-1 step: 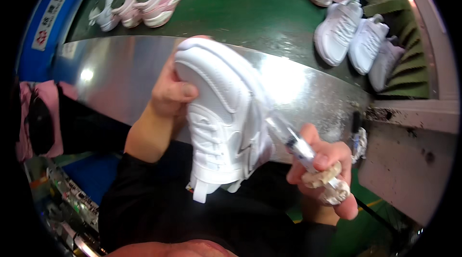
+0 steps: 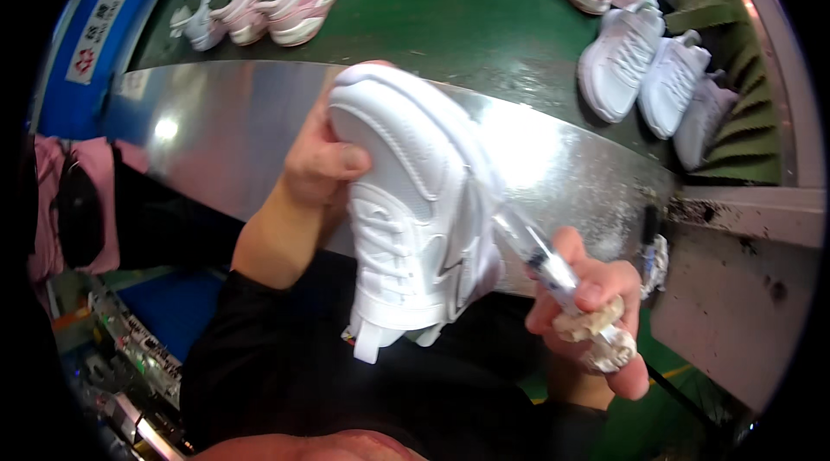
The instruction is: The person uses a syringe to apply glue along the seams of white and pink sneakers on a factory assembly line. They pick up each shoe, inject glue into the sole and upper seams, and place the shoe back on the conveyor.
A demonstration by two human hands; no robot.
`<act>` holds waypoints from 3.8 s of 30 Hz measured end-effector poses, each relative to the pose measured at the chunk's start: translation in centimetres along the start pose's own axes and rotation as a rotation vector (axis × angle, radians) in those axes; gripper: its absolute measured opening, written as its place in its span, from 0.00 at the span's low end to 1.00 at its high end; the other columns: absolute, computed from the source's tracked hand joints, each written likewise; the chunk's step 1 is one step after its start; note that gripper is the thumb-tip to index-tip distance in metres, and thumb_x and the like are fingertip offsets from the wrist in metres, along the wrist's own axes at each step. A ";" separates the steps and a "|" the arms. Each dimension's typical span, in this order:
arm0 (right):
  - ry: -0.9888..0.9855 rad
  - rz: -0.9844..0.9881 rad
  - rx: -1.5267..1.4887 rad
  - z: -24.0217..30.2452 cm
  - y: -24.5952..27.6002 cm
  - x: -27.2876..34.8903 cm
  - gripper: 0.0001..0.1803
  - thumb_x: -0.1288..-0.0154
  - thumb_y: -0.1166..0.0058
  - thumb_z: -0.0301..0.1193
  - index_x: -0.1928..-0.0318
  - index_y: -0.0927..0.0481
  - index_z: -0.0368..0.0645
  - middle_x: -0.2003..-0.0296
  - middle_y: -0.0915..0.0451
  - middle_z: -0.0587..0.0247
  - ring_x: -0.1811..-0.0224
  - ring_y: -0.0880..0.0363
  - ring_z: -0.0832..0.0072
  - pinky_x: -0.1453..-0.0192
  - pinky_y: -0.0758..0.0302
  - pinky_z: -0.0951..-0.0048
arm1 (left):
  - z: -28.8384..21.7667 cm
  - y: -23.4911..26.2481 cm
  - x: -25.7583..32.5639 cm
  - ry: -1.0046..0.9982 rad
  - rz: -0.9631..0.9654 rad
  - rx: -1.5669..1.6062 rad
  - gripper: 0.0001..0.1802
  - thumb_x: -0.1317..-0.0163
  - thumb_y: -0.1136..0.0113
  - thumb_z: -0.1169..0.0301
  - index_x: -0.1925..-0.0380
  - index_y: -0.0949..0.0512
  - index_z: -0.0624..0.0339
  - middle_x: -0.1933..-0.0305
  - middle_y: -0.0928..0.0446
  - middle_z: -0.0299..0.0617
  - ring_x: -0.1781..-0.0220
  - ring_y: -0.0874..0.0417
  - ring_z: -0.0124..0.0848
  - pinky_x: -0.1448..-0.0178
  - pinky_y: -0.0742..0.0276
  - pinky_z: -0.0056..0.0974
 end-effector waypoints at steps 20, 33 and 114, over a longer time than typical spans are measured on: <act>-0.057 -0.080 -0.018 -2.1 2.6 4.9 0.46 0.56 0.38 0.62 0.49 0.28 0.36 0.63 0.29 0.56 0.63 0.29 0.72 0.62 0.29 0.78 | 2.6 3.7 -1.1 0.100 -0.138 0.024 0.22 0.48 0.42 0.72 0.52 0.28 0.68 0.55 0.21 0.50 0.56 0.17 0.37 0.50 0.20 0.39; -0.078 -0.106 0.046 -3.0 2.9 8.7 0.43 0.59 0.37 0.63 0.53 0.23 0.38 0.68 0.20 0.59 0.64 0.35 0.73 0.59 0.39 0.75 | 2.9 5.2 -1.3 0.111 -0.072 0.086 0.25 0.39 0.49 0.65 0.48 0.32 0.76 0.52 0.23 0.56 0.54 0.19 0.43 0.48 0.21 0.44; -0.141 0.036 0.442 -3.9 -0.5 9.1 0.37 0.64 0.27 0.51 0.56 0.22 0.38 0.66 0.18 0.67 0.74 0.29 0.77 0.67 0.45 0.74 | 13.4 -2.1 19.0 0.872 -0.298 0.200 0.49 0.60 0.30 0.71 0.36 0.44 0.64 0.40 0.32 0.49 0.38 0.30 0.41 0.35 0.36 0.44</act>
Point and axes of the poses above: each hand's wrist, its own x-axis away from the middle knuckle, its own y-axis out of the back of the hand, z = x × y, the point moved 9 cm from there along -x, towards the middle knuckle
